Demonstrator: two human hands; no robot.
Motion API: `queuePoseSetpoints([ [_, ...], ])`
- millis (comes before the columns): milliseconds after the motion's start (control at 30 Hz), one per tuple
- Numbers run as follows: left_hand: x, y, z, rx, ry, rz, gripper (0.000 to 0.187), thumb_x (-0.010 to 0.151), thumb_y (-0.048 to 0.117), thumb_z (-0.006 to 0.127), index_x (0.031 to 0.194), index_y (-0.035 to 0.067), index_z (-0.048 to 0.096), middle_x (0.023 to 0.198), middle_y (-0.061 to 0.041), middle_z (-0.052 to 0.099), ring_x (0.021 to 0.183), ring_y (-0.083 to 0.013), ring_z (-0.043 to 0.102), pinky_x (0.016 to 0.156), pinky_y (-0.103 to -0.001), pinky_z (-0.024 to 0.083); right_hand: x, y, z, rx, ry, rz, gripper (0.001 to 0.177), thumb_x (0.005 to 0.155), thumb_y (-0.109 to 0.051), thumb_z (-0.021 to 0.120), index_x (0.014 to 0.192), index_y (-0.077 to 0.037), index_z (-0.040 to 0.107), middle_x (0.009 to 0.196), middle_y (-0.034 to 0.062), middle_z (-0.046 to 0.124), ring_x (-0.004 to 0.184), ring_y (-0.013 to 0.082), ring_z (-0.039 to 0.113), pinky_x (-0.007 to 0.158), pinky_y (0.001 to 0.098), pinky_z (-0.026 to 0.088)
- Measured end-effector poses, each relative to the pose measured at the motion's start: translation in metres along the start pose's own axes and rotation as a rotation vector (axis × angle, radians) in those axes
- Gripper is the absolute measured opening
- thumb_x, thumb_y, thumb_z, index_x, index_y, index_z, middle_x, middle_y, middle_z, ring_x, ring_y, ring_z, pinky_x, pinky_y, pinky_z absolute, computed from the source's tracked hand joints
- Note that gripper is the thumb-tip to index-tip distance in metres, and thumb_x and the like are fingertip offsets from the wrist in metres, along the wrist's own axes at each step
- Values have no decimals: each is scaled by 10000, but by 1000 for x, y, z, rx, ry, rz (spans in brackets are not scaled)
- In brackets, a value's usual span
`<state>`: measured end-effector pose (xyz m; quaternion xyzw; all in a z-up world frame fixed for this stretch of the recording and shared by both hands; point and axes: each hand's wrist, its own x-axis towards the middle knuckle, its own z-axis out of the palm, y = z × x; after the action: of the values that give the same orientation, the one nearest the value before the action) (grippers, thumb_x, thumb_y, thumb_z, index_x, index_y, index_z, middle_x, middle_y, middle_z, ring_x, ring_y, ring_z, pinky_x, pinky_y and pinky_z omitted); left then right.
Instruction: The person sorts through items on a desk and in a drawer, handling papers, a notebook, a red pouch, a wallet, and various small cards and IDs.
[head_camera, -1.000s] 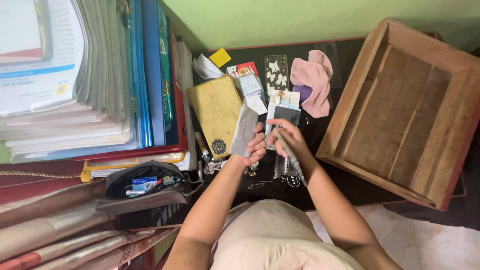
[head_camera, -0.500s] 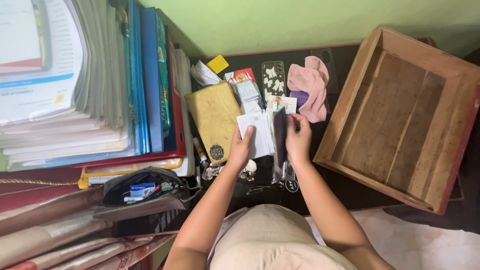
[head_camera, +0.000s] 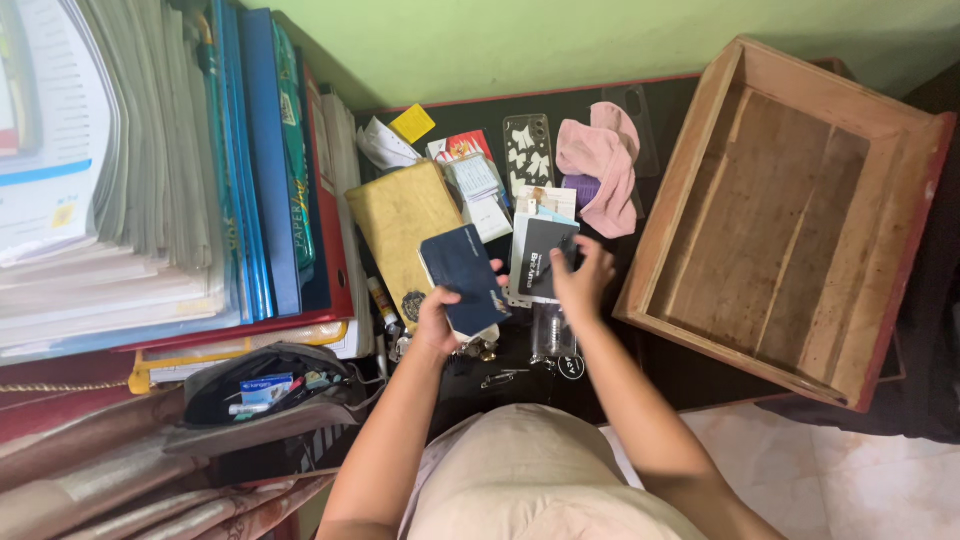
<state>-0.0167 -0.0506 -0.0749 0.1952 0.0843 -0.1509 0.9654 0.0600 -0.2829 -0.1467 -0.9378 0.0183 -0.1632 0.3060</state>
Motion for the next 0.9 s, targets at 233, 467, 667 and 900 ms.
queuePoseSetpoints([
  [233,2,0,-20,-1,51,-90,801,758,321,583,1424,-111,480,1393,-319,565,1315,-428,591,1119,-519,492,24,42,19,117,-360,470,745,697,-414,922,1260,-32,619,926,167,744,847,289,748,763,382,574],
  [467,9,-7,-28,105,32,-50,767,844,342,554,1456,-113,471,1405,-312,566,1279,-425,592,1092,-494,501,26,64,13,236,-103,359,401,848,-174,857,1144,21,671,953,167,735,832,237,691,767,344,539],
  [667,19,-22,-36,6,51,-16,739,965,478,504,1479,-51,444,1453,-193,588,1264,-358,606,1012,-469,542,35,20,-18,959,-181,424,308,1019,-97,668,1293,24,595,1122,68,723,980,110,660,854,251,528],
  [900,40,-62,-76,20,137,-116,675,1017,424,558,1508,-29,461,1385,-217,591,1223,-318,620,1043,-444,549,-22,-105,-23,554,-231,105,414,894,-113,787,1265,-61,612,972,88,576,840,151,568,751,268,489],
])
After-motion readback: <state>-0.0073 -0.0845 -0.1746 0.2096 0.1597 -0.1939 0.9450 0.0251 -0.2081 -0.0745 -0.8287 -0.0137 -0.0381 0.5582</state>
